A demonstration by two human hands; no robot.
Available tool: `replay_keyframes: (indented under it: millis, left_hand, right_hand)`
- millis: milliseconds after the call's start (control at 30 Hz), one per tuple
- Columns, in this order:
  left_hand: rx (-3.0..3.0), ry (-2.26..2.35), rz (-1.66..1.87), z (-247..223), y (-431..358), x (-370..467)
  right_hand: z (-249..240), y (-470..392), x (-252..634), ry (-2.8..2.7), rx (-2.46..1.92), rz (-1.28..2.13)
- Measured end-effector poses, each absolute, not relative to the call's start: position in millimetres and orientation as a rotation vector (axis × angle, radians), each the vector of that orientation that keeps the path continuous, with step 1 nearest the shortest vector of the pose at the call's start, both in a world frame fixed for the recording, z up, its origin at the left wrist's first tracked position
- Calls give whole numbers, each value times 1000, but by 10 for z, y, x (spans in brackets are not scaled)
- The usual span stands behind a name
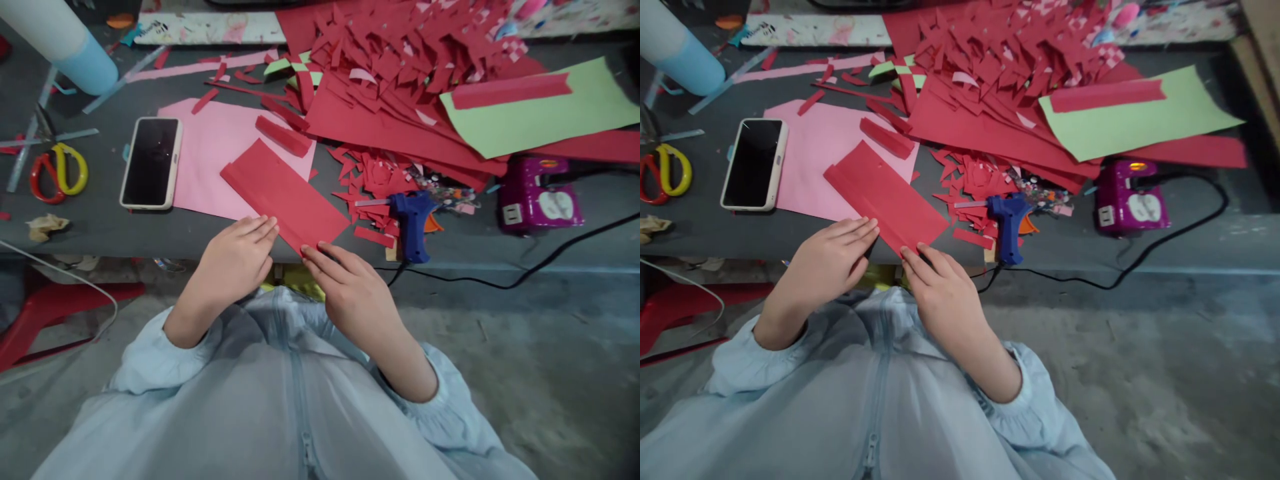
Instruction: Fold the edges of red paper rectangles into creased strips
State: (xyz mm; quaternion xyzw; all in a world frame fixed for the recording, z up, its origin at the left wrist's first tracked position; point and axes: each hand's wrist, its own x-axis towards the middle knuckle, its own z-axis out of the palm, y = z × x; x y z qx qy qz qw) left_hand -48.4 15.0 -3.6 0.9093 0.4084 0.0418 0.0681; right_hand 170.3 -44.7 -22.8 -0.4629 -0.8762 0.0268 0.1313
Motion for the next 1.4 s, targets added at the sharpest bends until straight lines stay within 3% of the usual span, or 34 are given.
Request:
replay_keyframes:
  millis: [967, 1400]
  left_hand:
    - [2599, 1911, 83, 0, 764, -886]
    - [2633, 1823, 96, -81, 501, -743]
  right_hand:
    - [-224, -415, 1722, -2530, -1297, 77]
    - [-238, -409, 1723, -2512, -1284, 48]
